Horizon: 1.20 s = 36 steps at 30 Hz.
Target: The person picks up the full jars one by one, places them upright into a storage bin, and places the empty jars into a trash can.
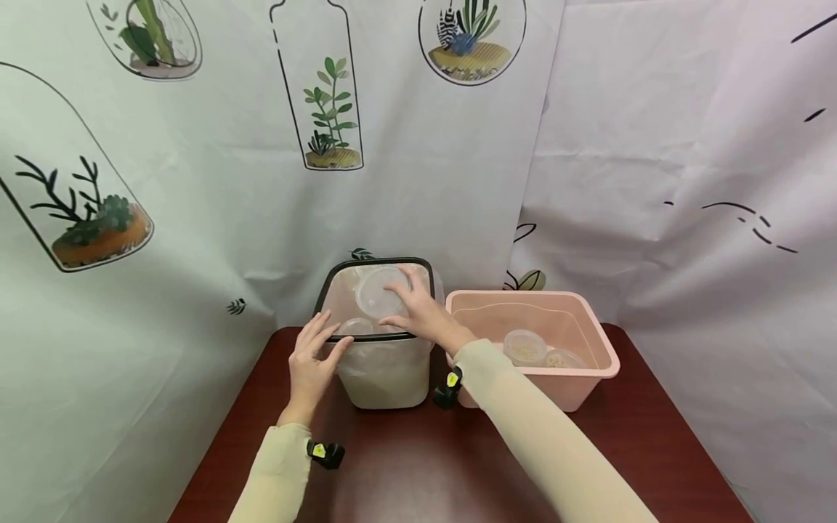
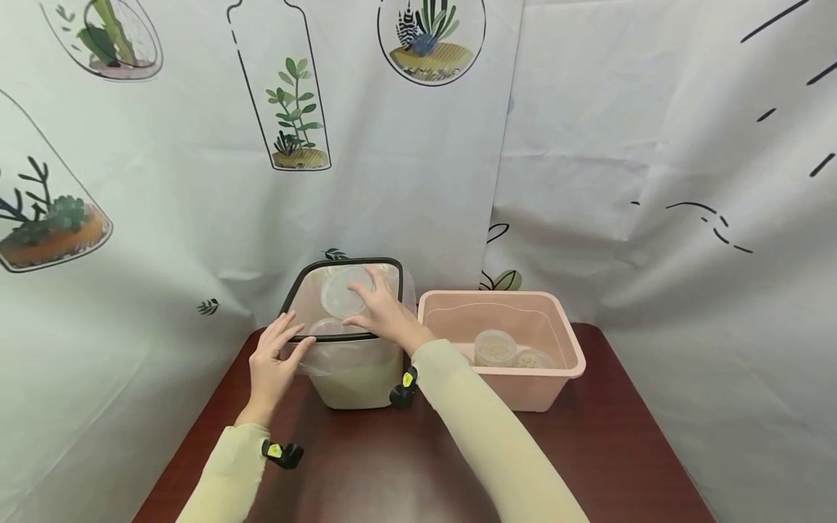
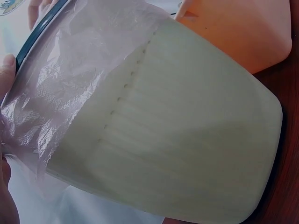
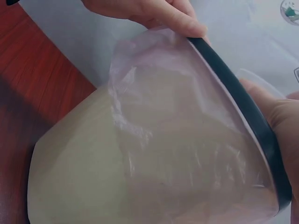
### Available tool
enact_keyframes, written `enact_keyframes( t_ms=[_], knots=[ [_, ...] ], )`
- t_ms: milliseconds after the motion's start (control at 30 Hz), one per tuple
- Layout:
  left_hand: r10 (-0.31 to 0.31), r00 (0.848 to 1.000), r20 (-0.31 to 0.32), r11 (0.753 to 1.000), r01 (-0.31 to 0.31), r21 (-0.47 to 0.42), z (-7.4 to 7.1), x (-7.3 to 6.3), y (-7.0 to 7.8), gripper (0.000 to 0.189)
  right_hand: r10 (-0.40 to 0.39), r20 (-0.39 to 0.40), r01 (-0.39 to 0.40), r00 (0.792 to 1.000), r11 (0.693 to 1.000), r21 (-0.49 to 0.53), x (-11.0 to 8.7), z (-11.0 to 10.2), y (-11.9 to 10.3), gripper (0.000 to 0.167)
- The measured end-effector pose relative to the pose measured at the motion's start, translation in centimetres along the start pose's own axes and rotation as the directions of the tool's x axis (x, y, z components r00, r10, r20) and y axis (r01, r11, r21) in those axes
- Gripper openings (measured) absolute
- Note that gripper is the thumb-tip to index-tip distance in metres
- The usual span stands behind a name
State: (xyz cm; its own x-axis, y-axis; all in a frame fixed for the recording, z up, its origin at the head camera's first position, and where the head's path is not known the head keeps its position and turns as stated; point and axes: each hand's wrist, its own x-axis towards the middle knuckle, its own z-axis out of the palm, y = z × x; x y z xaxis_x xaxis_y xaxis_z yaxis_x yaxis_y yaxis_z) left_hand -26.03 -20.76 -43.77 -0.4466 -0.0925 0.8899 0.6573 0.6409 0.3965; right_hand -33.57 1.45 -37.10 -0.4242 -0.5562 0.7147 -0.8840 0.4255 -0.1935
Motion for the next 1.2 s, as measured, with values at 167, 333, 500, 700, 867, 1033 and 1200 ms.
enact_keyframes(
  t_ms=[167,333,500,700,867,1033,1200],
  knots=[
    [-0.005,1.000,-0.003,1.000,0.005,0.001,0.0,-0.2,-0.1,0.035,0.116,0.120,-0.120,0.986,0.992,0.028,0.1,0.0,-0.2,0.043],
    [-0.004,1.000,0.003,1.000,0.004,-0.009,-0.1,-0.3,-0.2,0.034,0.178,0.181,-0.181,0.967,0.984,-0.004,0.2,0.0,-0.4,0.020],
    [-0.015,1.000,0.023,1.000,0.015,-0.014,0.0,-0.1,-0.5,0.032,0.170,0.139,-0.170,0.976,0.985,-0.007,0.2,0.1,-0.3,0.016],
    [-0.015,1.000,0.022,1.000,0.015,-0.015,0.1,-0.1,-0.5,0.032,0.094,0.004,-0.094,0.996,0.995,-0.022,-0.3,0.3,-0.2,0.012],
    [-0.011,0.999,0.036,1.000,0.011,0.020,-0.1,0.1,-0.3,0.036,0.049,-0.144,-0.047,0.988,0.999,0.014,-0.8,0.3,-0.5,0.012],
    [-0.030,0.995,0.098,0.998,0.025,0.056,-0.8,0.3,-0.1,0.049,0.001,-0.268,0.020,0.963,0.997,0.076,-1.4,0.1,-1.2,0.011],
    [-0.033,0.991,0.129,0.998,0.026,0.058,-1.4,0.3,0.7,0.061,-0.057,-0.339,0.096,0.939,0.990,0.100,-2.0,-0.2,-1.8,0.012]
  ],
)
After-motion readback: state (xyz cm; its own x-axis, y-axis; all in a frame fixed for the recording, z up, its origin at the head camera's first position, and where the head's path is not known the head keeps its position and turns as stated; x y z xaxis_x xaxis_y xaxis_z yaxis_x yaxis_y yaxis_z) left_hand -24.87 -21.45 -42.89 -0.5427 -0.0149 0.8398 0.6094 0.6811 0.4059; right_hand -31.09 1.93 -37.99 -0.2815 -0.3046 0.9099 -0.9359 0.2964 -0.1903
